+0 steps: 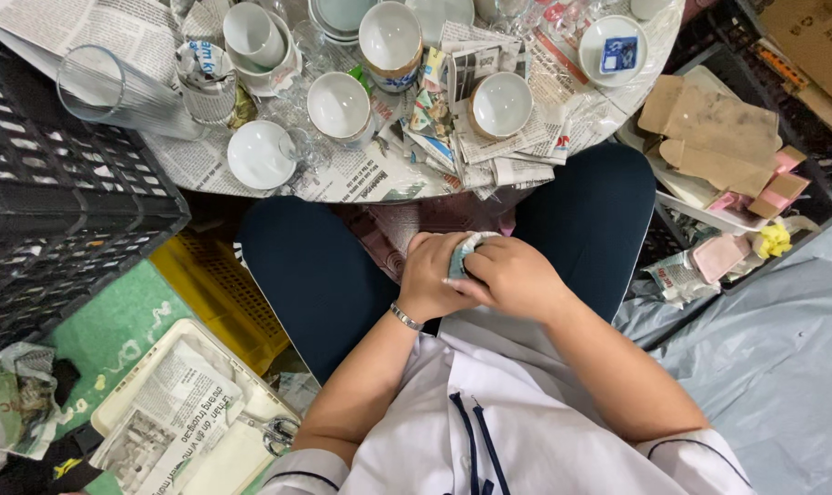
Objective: The person sits on the floor and wraps various ceramic bowls and glass cups with newspaper. They fold the paper around each item and place the wrapped objects on a nearby table.
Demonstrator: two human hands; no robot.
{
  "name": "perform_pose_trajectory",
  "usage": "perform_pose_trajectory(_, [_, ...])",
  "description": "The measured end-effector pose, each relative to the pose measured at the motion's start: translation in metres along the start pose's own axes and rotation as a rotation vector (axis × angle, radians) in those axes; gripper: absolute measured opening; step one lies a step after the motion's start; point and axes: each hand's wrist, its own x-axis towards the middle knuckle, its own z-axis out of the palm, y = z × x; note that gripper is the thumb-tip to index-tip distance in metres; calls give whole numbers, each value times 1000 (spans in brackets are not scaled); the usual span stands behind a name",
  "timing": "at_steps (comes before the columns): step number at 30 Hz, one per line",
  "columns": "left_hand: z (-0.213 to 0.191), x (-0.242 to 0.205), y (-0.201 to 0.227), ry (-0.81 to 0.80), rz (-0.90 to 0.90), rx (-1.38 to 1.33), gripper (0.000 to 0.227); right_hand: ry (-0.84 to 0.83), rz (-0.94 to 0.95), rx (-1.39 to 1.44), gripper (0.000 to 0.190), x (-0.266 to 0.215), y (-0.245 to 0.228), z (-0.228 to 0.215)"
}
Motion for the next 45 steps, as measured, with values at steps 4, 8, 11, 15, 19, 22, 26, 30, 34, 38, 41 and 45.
perform_pose_trajectory(4, [2,4,-3,27,-32,-18,84,99,10,-91,31,-1,0,8])
perform_pose_trajectory(8, [4,5,-5,93,-79,-38,83,413,-20,-194,35,-8,-11,18])
perform_pose_trajectory(11, [7,2,-3,55,-152,-44,73,474,26,-232,32,-11,-18,29])
perform_pose_trajectory(15, [9,1,-1,128,-75,17,68,491,-2,-220,30,-14,-11,42])
perform_pose_trajectory(19, [6,0,1,86,-80,18,72,498,-71,-171,32,-9,-1,46])
perform_pose_trajectory(22, [2,1,0,54,-68,24,74,345,-61,-107,34,-4,0,33])
perform_pose_trajectory(26, [0,2,-7,-39,47,36,76,-80,48,27,39,0,2,-1])
perform_pose_trajectory(30, [5,0,-6,-76,107,116,65,-266,142,117,54,8,3,-9])
perform_pose_trajectory(34, [7,0,-5,-31,112,125,63,-103,91,77,40,5,3,1])
perform_pose_trajectory(38, [7,2,-6,-28,92,174,54,-44,103,-14,44,-1,10,19])
perform_pose_trajectory(41, [6,3,-2,-19,75,144,54,25,33,-21,38,-7,14,22])
perform_pose_trajectory(45, [3,9,4,-62,100,294,54,11,56,-257,42,-20,7,6])
